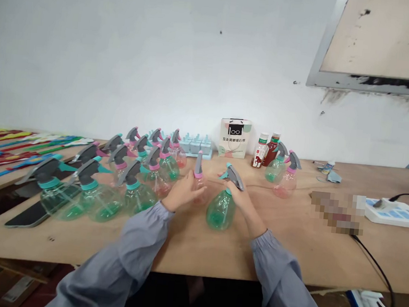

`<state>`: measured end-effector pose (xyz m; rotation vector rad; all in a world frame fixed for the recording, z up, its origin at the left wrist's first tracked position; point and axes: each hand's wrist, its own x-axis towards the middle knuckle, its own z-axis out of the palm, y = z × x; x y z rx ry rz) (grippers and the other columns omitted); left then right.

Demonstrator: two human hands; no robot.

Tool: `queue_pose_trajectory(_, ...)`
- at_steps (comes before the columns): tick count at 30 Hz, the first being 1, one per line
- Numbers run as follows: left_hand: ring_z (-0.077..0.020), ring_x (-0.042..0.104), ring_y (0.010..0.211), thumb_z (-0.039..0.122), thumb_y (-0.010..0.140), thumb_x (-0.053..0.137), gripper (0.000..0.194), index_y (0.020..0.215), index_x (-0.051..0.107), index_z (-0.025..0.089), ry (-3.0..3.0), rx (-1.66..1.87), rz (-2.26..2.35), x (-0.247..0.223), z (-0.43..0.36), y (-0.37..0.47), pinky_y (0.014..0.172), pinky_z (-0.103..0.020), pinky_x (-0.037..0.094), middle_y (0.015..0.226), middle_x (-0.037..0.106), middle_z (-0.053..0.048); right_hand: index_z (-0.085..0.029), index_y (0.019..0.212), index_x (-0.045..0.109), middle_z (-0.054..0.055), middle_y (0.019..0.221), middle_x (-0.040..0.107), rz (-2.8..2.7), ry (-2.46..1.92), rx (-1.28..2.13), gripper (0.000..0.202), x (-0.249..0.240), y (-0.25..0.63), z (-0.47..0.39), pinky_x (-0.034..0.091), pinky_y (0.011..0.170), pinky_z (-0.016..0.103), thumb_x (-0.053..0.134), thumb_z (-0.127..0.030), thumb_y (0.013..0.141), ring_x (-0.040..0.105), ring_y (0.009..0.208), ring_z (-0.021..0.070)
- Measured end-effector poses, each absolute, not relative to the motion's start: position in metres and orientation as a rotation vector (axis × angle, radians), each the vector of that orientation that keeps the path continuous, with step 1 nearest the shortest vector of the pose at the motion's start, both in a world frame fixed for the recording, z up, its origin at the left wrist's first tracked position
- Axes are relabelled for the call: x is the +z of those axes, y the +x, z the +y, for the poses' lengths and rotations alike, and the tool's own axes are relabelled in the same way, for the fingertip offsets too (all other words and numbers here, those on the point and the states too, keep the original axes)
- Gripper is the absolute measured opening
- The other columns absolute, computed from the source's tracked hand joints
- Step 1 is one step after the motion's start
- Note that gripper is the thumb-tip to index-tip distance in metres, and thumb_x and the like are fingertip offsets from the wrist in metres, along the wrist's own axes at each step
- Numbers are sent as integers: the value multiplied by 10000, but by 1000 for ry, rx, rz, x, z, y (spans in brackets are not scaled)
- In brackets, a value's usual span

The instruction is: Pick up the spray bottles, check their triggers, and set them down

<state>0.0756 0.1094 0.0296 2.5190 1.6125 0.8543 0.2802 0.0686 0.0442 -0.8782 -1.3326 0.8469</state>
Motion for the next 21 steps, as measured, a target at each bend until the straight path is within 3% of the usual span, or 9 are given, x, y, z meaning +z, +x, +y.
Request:
queue_pose_trajectory(8, -320, 629, 972, 620, 846, 634, 493, 1043, 551, 175, 2593, 1273, 1644, -1, 70, 40, 840, -441, 505, 996, 625, -123, -257, 911, 740, 23, 932, 787, -1234, -707, 1200, 266, 67, 260, 56, 529, 964, 408, 721, -344, 661, 724, 977, 251)
queue_pose_trajectory(13, -294, 653, 979, 573, 877, 630, 422, 1052, 539, 200, 2523, 1363, 1516, -8, 72, 35, 836, -402, 508, 968, 649, -94, -265, 826, 730, 3, 917, 784, -1223, -633, 1172, 225, 76, 249, 54, 535, 962, 398, 665, -260, 610, 713, 1015, 250)
queue_pose_trajectory(21, -290, 686, 959, 514, 884, 646, 364, 1041, 520, 211, 2450, 1318, 1517, -5, 72, 35, 807, -384, 504, 974, 691, -82, -270, 833, 690, 3, 841, 765, -1154, -625, 1181, 226, 79, 239, 61, 555, 932, 405, 647, -264, 611, 722, 987, 245)
